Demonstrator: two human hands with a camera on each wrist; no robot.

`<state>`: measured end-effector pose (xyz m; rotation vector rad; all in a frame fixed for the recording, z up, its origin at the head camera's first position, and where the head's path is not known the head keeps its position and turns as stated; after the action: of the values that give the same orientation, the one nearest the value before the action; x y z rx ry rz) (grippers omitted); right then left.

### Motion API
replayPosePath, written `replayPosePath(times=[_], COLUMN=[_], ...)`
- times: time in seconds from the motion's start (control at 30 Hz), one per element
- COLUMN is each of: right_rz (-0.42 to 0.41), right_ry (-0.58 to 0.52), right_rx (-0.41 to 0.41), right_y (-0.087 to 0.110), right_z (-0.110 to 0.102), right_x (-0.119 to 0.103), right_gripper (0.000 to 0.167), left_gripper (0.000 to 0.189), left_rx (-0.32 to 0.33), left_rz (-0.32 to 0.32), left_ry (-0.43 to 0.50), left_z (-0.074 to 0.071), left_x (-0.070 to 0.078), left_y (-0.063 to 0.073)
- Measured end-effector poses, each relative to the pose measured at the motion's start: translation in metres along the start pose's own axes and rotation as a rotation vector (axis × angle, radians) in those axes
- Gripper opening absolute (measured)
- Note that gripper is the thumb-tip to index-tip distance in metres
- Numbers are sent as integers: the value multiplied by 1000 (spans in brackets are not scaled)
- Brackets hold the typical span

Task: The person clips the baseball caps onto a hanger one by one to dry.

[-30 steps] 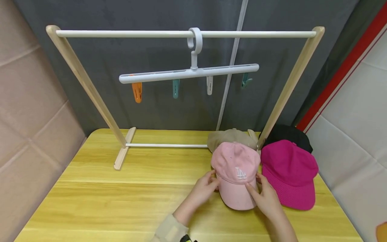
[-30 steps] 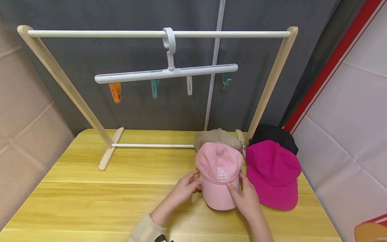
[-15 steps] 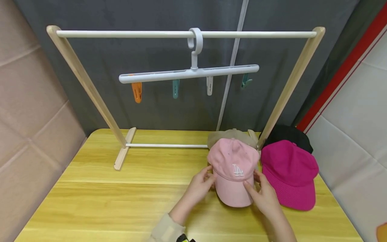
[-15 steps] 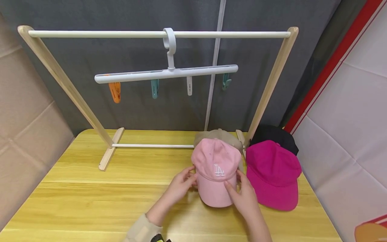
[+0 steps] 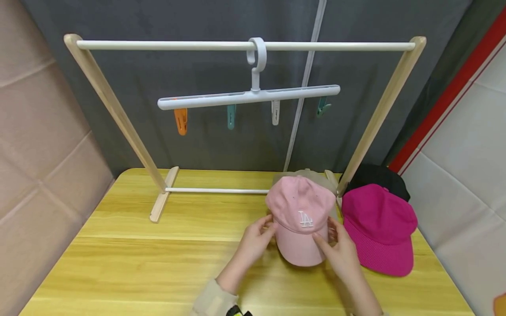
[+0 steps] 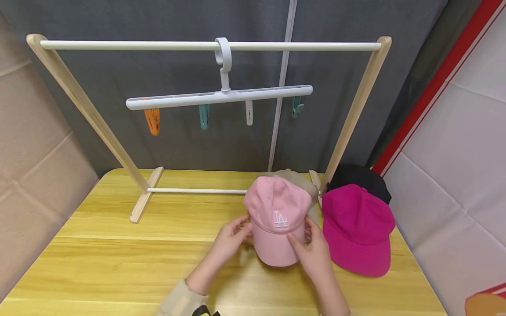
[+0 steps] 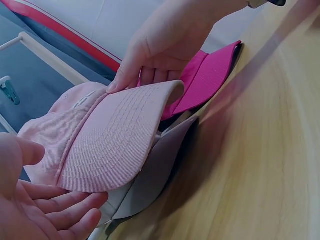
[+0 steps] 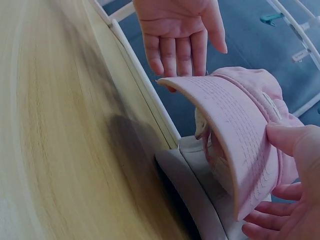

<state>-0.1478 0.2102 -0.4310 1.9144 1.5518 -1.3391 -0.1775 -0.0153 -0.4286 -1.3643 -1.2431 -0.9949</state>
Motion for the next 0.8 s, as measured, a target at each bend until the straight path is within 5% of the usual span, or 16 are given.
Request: replayPosePath(times=[0.8], right_rz=[-55], right_ry=[-115], right_rx=[64], right_y=[-4], right_z=[12], right_x=[-22], right_gripper=[55], left_gripper=[50], left_rx=[114], left_rz=[81], left_ry=[-49], left_z=[-18], left_x=[0], left_y=[-9])
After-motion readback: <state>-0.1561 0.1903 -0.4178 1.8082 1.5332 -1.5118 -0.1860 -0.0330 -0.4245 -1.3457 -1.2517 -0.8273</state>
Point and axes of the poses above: each hand's wrist, its own y-axis away from the middle knuckle, its own z-axis out of the palm, x = y × z, the point moved 3 cm from there along -y, towards the middle knuckle, and after that the axes turned 14 degrees about x, right-handed, at the moved point
